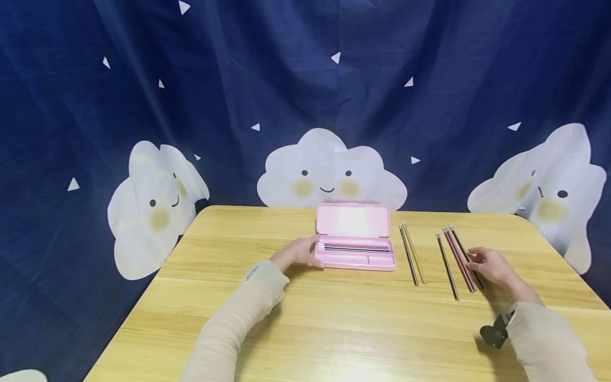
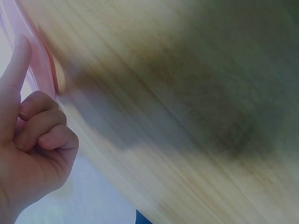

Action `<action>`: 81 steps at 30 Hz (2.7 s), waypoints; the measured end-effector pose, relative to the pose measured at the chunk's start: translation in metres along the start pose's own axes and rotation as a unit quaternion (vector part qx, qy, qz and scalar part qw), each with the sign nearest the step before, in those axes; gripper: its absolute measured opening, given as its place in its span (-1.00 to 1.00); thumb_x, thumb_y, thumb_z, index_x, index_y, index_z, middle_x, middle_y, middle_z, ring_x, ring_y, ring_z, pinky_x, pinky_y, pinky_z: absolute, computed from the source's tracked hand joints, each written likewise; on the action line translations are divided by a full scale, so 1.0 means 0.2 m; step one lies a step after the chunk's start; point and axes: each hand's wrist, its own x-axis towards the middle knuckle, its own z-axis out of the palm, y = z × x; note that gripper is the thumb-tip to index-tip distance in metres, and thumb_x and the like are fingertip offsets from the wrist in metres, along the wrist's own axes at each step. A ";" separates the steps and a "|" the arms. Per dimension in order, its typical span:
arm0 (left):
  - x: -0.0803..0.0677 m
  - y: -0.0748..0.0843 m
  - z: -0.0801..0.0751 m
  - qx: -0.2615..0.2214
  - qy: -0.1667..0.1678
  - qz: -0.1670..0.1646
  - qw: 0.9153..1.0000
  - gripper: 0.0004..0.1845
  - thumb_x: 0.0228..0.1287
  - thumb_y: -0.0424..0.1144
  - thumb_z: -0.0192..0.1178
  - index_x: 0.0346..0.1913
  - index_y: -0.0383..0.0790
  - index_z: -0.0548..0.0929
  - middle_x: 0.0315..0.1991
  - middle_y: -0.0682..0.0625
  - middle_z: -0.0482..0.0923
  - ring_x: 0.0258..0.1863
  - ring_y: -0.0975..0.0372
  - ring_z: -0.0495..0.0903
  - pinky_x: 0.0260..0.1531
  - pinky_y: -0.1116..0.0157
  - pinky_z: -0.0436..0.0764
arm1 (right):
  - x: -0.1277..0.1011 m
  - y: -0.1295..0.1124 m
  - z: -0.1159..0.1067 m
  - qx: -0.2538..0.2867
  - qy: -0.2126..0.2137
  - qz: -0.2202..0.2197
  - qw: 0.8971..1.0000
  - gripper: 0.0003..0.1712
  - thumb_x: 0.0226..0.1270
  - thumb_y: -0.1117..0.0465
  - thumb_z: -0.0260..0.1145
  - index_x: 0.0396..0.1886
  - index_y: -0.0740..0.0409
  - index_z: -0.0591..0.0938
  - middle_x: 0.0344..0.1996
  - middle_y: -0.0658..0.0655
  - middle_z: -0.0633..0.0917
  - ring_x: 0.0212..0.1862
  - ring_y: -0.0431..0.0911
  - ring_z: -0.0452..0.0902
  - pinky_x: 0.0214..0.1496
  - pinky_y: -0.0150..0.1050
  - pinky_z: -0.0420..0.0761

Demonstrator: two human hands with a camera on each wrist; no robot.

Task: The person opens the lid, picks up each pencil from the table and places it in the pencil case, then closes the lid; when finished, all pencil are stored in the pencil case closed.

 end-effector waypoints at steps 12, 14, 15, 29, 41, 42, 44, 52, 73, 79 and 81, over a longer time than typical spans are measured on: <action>0.01 0.00 0.00 0.001 -0.001 0.002 1.000 0.01 -0.08 0.01 0.39 0.40 -0.22 0.09 0.31 -0.22 0.22 0.30 0.01 0.20 0.30 0.15 0.17 | 0.02 0.00 0.00 -0.011 0.009 0.011 1.000 -0.70 0.05 0.44 0.19 -0.26 0.64 0.46 -0.46 0.44 0.59 -0.37 0.19 0.52 -0.30 -0.05 0.50; 0.01 0.00 0.00 0.004 0.000 0.001 1.000 0.01 -0.09 0.01 0.39 0.40 -0.21 0.09 0.31 -0.22 0.22 0.30 0.01 0.20 0.30 0.15 0.17 | 0.02 0.00 0.00 -0.009 0.012 0.015 1.000 -0.71 0.06 0.44 0.17 -0.25 0.64 0.46 -0.47 0.43 0.58 -0.38 0.17 0.51 -0.32 -0.07 0.50; 0.01 0.00 0.00 0.005 -0.001 0.001 1.000 0.01 -0.08 0.02 0.39 0.40 -0.21 0.08 0.31 -0.21 0.22 0.30 0.01 0.20 0.30 0.15 0.17 | 0.02 0.00 0.00 -0.007 0.014 0.016 1.000 -0.71 0.08 0.44 0.16 -0.24 0.64 0.46 -0.46 0.43 0.58 -0.38 0.17 0.51 -0.33 -0.08 0.49; 0.01 0.00 0.00 0.002 -0.003 0.001 1.000 0.01 -0.08 0.00 0.39 0.41 -0.19 0.07 0.31 -0.21 0.22 0.29 0.02 0.21 0.30 0.16 0.18 | 0.13 -0.18 0.05 0.064 0.077 -0.032 0.994 -0.72 0.20 0.46 0.13 -0.09 0.53 0.49 -0.37 0.37 0.58 -0.37 -0.21 0.43 -0.41 -0.41 0.42; 0.00 0.00 -0.01 0.011 -0.005 0.000 1.000 0.01 -0.08 0.01 0.39 0.41 -0.18 0.07 0.32 -0.19 0.21 0.30 0.03 0.20 0.30 0.18 0.17 | 0.26 -0.38 0.18 0.094 0.057 -0.096 0.989 -0.77 0.10 0.53 0.19 -0.20 0.47 0.57 -0.48 0.26 0.57 -0.42 -0.16 0.36 -0.45 -0.39 0.38; 0.00 0.00 -0.01 0.010 -0.005 0.001 1.000 0.01 -0.08 0.01 0.39 0.40 -0.19 0.08 0.32 -0.20 0.21 0.30 0.03 0.20 0.30 0.17 0.17 | 0.27 -0.40 0.19 0.092 0.051 -0.102 0.989 -0.78 0.10 0.53 0.20 -0.20 0.47 0.58 -0.48 0.26 0.56 -0.41 -0.14 0.37 -0.43 -0.38 0.39; 0.01 0.00 -0.01 0.011 -0.004 0.001 1.000 0.01 -0.08 0.01 0.39 0.40 -0.19 0.08 0.31 -0.20 0.22 0.30 0.03 0.21 0.30 0.17 0.18 | 0.29 -0.44 0.23 0.087 0.044 -0.119 0.988 -0.79 0.09 0.53 0.20 -0.23 0.45 0.59 -0.47 0.26 0.57 -0.39 -0.12 0.38 -0.38 -0.33 0.42; 0.01 0.00 -0.01 0.012 0.000 0.005 1.000 -0.01 -0.07 0.00 0.39 0.40 -0.18 0.10 0.30 -0.21 0.24 0.28 0.01 0.24 0.29 0.16 0.20 | 0.37 -0.58 0.35 0.040 0.028 -0.205 0.978 -0.76 0.00 0.59 0.18 -0.30 0.39 0.63 -0.48 0.22 0.59 -0.36 0.01 0.44 -0.28 -0.09 0.47; 0.01 0.00 -0.01 0.000 -0.005 -0.004 1.000 -0.01 -0.06 0.00 0.39 0.40 -0.15 0.09 0.31 -0.19 0.22 0.30 0.02 0.21 0.30 0.16 0.17 | 0.47 -0.78 0.52 -0.035 -0.012 -0.214 0.976 -0.71 0.07 0.56 0.17 -0.25 0.28 0.69 -0.50 0.07 0.53 -0.38 -0.08 0.43 -0.23 -0.14 0.51; 0.00 0.00 -0.01 -0.002 -0.007 -0.007 1.000 0.02 -0.09 0.00 0.40 0.41 -0.17 0.07 0.32 -0.22 0.20 0.30 0.01 0.21 0.30 0.14 0.17 | 0.48 -0.81 0.56 -0.064 -0.019 -0.217 0.974 -0.68 0.12 0.53 0.16 -0.18 0.24 0.68 -0.49 0.06 0.51 -0.36 -0.06 0.43 -0.23 -0.15 0.50; 0.00 0.00 -0.01 -0.003 -0.007 -0.007 1.000 0.02 -0.09 0.00 0.40 0.41 -0.16 0.07 0.31 -0.22 0.21 0.29 0.01 0.21 0.30 0.14 0.18 | 0.48 -0.81 0.57 -0.071 -0.018 -0.218 0.973 -0.67 0.11 0.53 0.16 -0.17 0.23 0.68 -0.49 0.05 0.51 -0.37 -0.07 0.42 -0.26 -0.16 0.49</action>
